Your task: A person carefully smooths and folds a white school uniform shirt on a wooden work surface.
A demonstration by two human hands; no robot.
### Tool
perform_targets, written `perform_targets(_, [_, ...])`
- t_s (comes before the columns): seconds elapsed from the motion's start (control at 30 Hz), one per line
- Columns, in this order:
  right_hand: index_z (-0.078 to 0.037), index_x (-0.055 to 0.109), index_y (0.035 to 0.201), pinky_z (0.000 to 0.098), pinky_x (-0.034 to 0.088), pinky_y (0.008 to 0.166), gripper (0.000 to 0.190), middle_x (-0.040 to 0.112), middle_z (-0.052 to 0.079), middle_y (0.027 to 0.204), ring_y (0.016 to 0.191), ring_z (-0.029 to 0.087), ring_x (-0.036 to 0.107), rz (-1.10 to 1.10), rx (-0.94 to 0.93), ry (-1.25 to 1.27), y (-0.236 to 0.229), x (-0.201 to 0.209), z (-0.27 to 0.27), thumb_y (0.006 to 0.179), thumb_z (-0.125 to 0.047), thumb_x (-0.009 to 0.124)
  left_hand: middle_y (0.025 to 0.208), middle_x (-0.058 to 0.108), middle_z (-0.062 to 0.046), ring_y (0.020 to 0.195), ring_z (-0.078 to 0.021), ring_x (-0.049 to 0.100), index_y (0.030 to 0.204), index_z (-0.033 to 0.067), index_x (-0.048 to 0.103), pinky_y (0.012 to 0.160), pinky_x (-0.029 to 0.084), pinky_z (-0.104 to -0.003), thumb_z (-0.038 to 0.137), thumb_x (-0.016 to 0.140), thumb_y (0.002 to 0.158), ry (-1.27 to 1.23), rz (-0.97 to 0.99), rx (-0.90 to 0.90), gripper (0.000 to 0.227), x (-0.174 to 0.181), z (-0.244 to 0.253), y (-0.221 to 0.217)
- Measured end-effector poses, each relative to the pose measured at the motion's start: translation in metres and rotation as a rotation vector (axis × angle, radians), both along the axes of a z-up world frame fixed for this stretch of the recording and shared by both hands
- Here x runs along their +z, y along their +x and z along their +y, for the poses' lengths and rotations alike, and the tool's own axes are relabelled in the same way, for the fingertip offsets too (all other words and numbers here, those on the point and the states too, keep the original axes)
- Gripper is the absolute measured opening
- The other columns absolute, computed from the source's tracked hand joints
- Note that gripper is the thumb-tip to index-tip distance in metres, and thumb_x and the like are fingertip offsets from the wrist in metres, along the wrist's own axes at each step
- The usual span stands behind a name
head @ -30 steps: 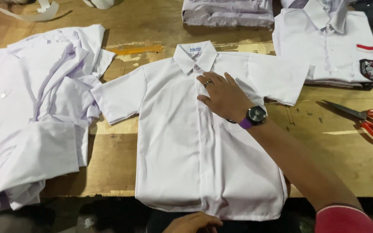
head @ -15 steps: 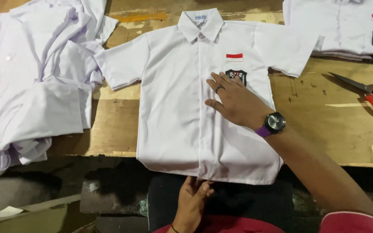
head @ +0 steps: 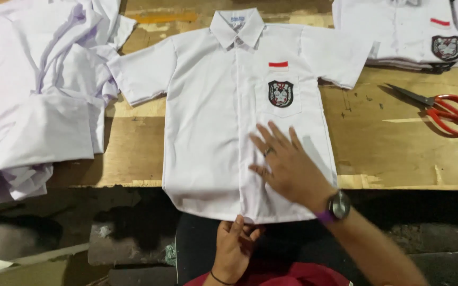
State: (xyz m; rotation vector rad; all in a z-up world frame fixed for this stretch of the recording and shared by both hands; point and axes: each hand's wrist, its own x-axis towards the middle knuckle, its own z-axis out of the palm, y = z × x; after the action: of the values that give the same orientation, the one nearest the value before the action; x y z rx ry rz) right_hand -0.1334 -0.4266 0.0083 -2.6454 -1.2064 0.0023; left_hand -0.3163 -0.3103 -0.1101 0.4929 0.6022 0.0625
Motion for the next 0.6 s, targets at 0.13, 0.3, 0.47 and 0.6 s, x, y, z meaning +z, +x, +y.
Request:
perform_targets(0.13, [-0.011,0.04,0.155,0.0614,0.023,0.117,0.07,0.037,0.012,0.163,0.151,0.036,0.03,-0.125,-0.032,0.033,-0.063,-0.02,-0.006,0.104,-0.06,0.037,0.089,0.064,-0.018,0.082,-0.0301,0.064,0.109,-0.0104,0.067,0.07,0.059,-0.05,0.009,0.07,0.092,0.105,0.15,0.06,0.026,0.005,-0.003,0.003])
perform_targets(0.3, [-0.018,0.048,0.151,0.0566,0.033,0.115,0.062,0.047,0.005,0.159,0.147,0.031,0.043,-0.312,-0.122,0.108,-0.07,-0.025,0.0,0.106,-0.057,0.032,0.096,0.073,-0.017,0.072,-0.0224,0.057,0.128,-0.0072,0.071,0.06,0.049,-0.037,0.009,0.071,0.089,0.277,0.188,-0.001,0.042,0.032,0.001,0.006])
perform_targets(0.47, [-0.017,0.048,0.152,0.0567,0.034,0.115,0.065,0.048,0.006,0.159,0.145,0.031,0.045,-0.338,-0.115,0.112,-0.07,-0.022,0.001,0.106,-0.059,0.029,0.08,0.071,-0.016,0.061,-0.021,0.056,0.118,-0.0097,0.074,0.058,0.052,-0.036,0.006,0.076,0.086,0.417,0.138,0.008,0.036,0.022,0.005,0.005])
perform_targets(0.6, [-0.022,0.053,0.149,0.0572,0.028,0.117,0.057,0.045,0.008,0.159,0.148,0.034,0.038,-0.284,-0.11,0.147,-0.078,-0.024,-0.002,0.106,-0.055,0.034,0.114,0.075,-0.022,0.096,-0.0288,0.066,0.128,-0.0085,0.07,0.081,0.057,-0.043,0.003,0.071,0.086,0.272,0.181,0.034,0.043,0.047,0.002,0.006])
